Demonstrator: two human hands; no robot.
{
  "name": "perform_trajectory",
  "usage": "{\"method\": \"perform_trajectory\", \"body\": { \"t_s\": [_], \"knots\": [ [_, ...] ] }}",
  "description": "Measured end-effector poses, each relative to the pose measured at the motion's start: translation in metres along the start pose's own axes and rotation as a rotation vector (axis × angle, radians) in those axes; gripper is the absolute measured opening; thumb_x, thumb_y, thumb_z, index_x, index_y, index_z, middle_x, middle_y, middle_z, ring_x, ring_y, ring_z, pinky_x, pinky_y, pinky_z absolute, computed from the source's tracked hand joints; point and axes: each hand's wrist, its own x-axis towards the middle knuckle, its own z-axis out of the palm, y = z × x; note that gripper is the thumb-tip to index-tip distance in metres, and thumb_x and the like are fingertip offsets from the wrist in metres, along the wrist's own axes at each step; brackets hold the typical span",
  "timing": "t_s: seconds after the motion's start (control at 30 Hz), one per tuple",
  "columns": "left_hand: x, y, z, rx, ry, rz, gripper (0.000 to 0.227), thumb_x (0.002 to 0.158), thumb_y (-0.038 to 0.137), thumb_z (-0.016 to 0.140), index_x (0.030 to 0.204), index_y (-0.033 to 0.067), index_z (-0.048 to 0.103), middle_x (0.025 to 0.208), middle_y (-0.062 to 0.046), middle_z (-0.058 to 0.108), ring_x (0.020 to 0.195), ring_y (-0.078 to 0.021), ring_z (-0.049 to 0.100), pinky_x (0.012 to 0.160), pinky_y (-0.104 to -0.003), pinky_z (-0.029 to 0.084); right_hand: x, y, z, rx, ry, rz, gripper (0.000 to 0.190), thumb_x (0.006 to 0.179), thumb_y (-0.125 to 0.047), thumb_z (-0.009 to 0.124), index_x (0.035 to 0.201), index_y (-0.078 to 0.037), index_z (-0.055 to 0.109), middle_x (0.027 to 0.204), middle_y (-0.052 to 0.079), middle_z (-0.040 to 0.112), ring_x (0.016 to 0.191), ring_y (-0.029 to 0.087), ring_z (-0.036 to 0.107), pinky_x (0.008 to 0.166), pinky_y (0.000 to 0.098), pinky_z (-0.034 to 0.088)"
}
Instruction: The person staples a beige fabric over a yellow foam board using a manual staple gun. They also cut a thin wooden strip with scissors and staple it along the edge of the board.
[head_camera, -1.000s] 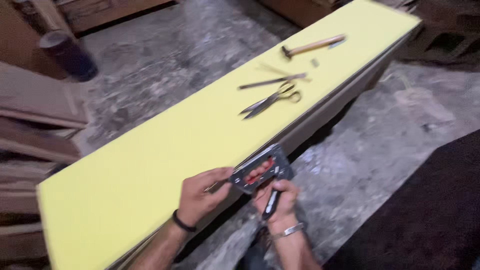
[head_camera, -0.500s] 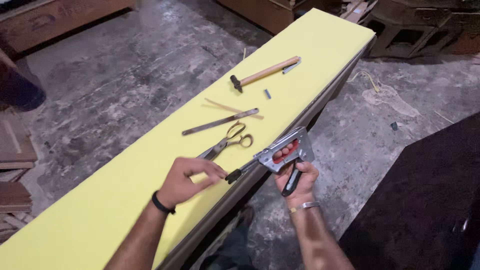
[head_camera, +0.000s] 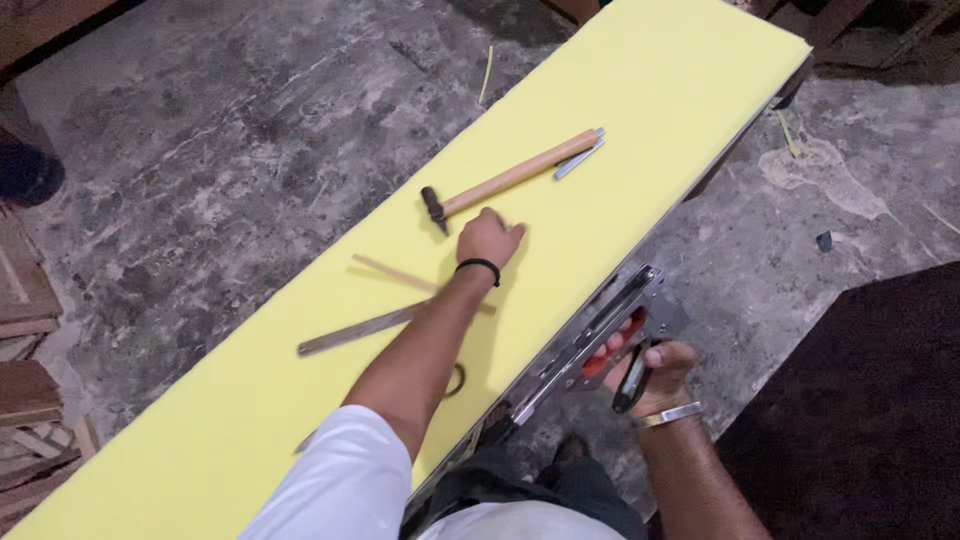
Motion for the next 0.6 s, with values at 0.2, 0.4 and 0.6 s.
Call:
{"method": "perform_trajectory", "body": {
  "t_s": [0.2, 0.4, 0.6],
  "knots": [
    [-0.012, 0.007, -0.027, -0.636, -0.283, -0.202, 0.021, 0.088, 0.022, 0.076, 0.102, 0.0064, 0.075, 0.087, -0.007, 0.076, 0.074, -0.0163, 0.071, 0.069, -0.031, 0.058, 0.032, -0.050, -0.031, -0.103, -0.052, 0.077, 0.040, 0.066, -0.012, 0.073, 0.103, 0.001, 0.067, 0.090, 0.014, 0.069, 0.090, 0.033, 0.067, 0.095, 0.0480, 0.052],
    [-0.113, 0.078, -0.076, -1.101, -0.172, -0.155, 0.011, 0.091, 0.007, 0.075, 0.099, 0.0038, 0.068, 0.086, -0.007, 0.075, 0.074, -0.0134, 0.074, 0.065, -0.027, 0.062, 0.056, -0.077, -0.039, 0.041, -0.271, 0.362, 0.047, 0.064, -0.011, 0.072, 0.109, 0.006, 0.067, 0.098, 0.021, 0.070, 0.097, 0.037, 0.069, 0.097, 0.0544, 0.054],
    [-0.189, 0.139, -0.097, -1.180, 0.066, 0.114, 0.017, 0.088, -0.004, 0.077, 0.098, -0.0002, 0.064, 0.107, -0.015, 0.078, 0.102, -0.0157, 0.075, 0.092, -0.030, 0.064, 0.076, -0.072, -0.032, 0.118, -0.458, 0.612, 0.048, 0.064, -0.008, 0.070, 0.108, 0.009, 0.067, 0.097, 0.024, 0.070, 0.097, 0.042, 0.071, 0.091, 0.0628, 0.057]
  ]
}}
